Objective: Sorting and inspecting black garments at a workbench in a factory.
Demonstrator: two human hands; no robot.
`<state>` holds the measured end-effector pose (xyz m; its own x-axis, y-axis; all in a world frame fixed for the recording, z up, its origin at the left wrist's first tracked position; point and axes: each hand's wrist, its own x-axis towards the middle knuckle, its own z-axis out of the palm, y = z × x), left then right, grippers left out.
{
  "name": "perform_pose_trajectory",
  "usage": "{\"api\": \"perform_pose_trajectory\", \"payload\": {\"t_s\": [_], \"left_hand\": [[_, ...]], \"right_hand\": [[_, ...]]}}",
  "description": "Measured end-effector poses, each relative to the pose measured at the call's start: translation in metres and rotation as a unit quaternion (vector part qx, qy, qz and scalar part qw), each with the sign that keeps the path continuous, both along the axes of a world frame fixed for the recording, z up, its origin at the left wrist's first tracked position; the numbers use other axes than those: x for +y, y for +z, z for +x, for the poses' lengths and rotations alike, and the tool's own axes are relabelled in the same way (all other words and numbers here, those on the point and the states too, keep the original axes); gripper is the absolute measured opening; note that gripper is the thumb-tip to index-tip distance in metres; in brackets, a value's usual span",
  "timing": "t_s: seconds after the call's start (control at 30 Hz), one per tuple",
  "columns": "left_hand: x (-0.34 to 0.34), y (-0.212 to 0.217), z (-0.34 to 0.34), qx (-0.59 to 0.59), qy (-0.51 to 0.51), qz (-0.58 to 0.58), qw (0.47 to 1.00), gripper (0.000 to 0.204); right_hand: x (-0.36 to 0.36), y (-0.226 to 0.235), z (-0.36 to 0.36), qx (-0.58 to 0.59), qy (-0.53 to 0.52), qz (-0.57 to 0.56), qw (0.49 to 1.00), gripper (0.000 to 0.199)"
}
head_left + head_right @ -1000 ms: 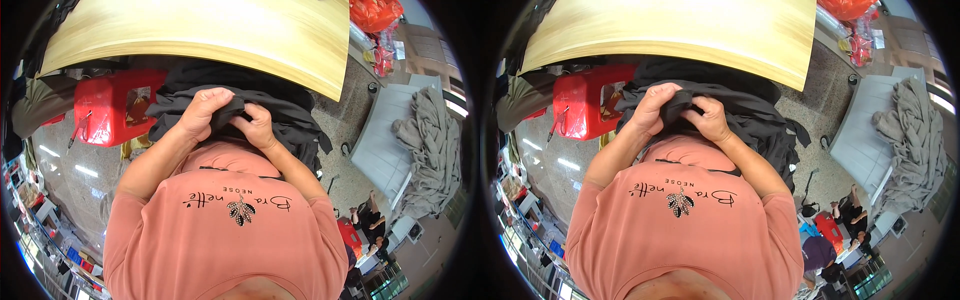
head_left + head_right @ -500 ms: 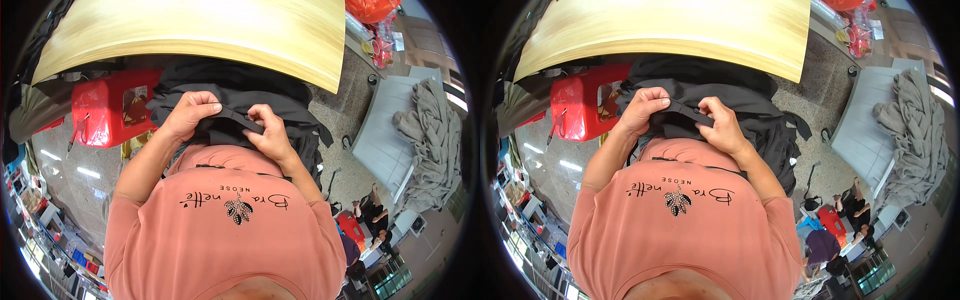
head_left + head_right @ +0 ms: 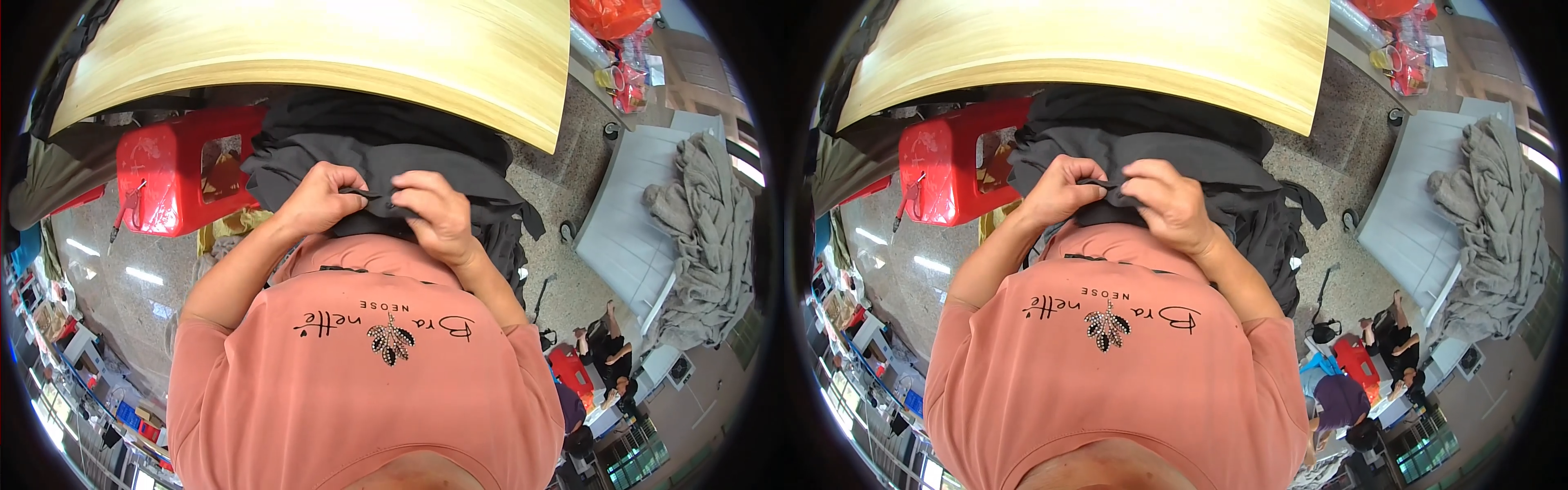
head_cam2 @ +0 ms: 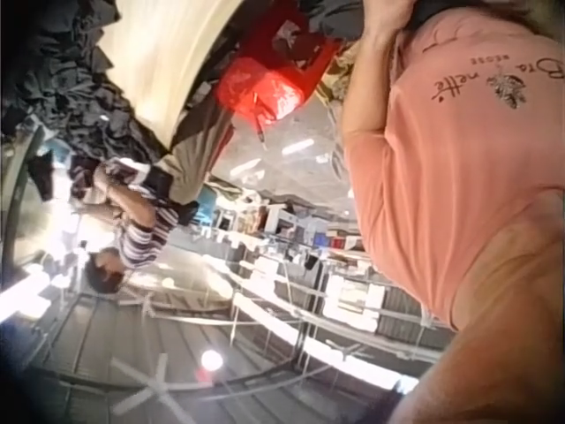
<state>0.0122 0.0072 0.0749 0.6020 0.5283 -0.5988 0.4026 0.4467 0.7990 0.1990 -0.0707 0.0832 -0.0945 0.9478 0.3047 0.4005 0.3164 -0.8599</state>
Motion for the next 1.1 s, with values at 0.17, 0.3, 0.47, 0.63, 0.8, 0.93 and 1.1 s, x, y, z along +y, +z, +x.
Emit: {"api": "perform_pose_trajectory", "payload": {"t_s": [0.17, 0.3, 0.47, 0.63, 0.8, 0.93, 1.1], "left_hand": [[0.0, -0.005, -0.002, -0.078, 0.051, -0.023, 0.995, 0.005], [-0.002, 0.001, -0.004, -0.061, -0.009, -0.095, 0.994, 0.009], [-0.006, -0.002, 0.0, -0.075, 0.029, -0.179, 0.981, 0.008], [-0.011, -0.003, 0.002, -0.146, 0.114, -0.175, 0.967, 0.007], [-0.019, -0.006, 0.002, -0.134, 0.132, -0.108, 0.976, 0.007], [-0.021, -0.011, 0.002, -0.155, 0.171, -0.137, 0.963, 0.006], [-0.021, -0.01, 0.0, -0.148, 0.155, -0.084, 0.973, 0.006]], "right_hand": [[0.003, -0.008, -0.011, 0.016, 0.099, 0.036, 0.994, 0.032], [0.003, -0.007, -0.009, -0.013, 0.133, -0.013, 0.991, 0.032], [0.002, -0.01, -0.011, -0.013, 0.125, 0.009, 0.992, 0.032], [0.001, -0.015, -0.016, -0.086, 0.03, 0.083, 0.992, 0.029], [0.005, -0.013, -0.015, -0.095, 0.037, 0.088, 0.991, 0.026], [0.005, -0.015, -0.013, -0.094, 0.049, 0.082, 0.991, 0.024], [0.007, -0.014, -0.015, -0.083, 0.041, 0.035, 0.995, 0.023]]}}
